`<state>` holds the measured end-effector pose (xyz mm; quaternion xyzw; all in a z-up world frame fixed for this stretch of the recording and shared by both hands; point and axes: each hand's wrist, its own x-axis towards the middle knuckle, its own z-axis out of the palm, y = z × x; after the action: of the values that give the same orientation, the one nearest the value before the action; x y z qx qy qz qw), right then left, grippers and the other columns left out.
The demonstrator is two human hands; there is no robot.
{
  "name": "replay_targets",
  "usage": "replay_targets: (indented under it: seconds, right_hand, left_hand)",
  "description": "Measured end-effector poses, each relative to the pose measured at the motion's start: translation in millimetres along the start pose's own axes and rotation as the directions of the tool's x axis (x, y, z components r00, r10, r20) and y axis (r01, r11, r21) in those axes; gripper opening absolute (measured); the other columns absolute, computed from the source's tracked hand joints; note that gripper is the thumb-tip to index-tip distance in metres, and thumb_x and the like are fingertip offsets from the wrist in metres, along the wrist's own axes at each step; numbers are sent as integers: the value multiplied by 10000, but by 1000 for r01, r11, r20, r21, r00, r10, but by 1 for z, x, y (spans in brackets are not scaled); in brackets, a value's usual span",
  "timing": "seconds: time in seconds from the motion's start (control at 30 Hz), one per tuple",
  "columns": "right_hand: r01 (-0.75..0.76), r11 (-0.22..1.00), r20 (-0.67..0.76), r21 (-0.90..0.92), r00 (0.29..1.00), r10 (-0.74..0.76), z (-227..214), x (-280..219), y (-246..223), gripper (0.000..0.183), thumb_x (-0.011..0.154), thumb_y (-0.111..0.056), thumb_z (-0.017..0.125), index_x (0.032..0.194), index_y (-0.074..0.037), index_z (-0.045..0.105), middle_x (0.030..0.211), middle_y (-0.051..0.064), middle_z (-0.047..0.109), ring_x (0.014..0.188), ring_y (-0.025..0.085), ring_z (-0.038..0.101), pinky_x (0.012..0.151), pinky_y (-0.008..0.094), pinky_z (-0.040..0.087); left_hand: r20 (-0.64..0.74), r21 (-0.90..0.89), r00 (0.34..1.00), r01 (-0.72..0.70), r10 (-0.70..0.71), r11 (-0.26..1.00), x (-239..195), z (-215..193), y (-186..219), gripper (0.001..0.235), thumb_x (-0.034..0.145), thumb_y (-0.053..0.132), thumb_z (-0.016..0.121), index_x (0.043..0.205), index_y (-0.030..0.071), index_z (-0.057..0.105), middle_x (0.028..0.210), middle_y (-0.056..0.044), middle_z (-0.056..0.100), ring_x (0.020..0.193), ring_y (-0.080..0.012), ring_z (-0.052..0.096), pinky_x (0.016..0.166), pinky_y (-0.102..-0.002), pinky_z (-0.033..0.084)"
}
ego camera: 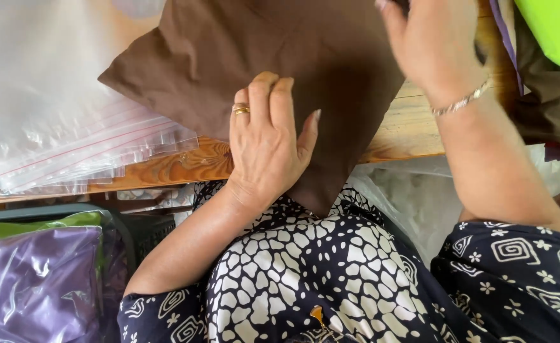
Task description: The person stuffs a brown pillow with white filling, then zips it closed. They smooth the pillow by hand and use a feather duster to clean the surface.
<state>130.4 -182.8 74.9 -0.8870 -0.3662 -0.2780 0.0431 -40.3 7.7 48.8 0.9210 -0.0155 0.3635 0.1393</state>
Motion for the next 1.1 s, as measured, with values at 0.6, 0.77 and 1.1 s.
replay_targets:
  seconds: [0.6,0.77,1.1]
  right_hand:
    - [-238,951,-19,199,969,246,13,-76,35,347,927,105,484,1252,121,606,979,191,363,818,362,475,796,409,445]
    - [-36,922,112,386,994,-8,-9,-74,-60,356,936,91,470,1262,27,595,994,199,411,692,299,477,556,366,458]
    - [-414,909,188,37,897,401,50,-81,91,359,920,17,533,1255,25,661,1020,222,438,825,442,540,848,463,436]
  left_hand:
    - [476,109,875,-156,86,982,-18,61,-10,760,923,631,387,1482,127,280,1513,-208,177,1356,-498,163,1073,-679,159]
    - [460,39,882,-136,103,990,-22,65,-14,684,913,609,305,1337,104,483,1301,-203,489,1329,-532,175,1068,-691,63]
    - [573,173,819,-162,35,971,-8,61,-10,830,858,744,275,1449,161,279,1438,-188,329,1239,-468,369,984,-616,268]
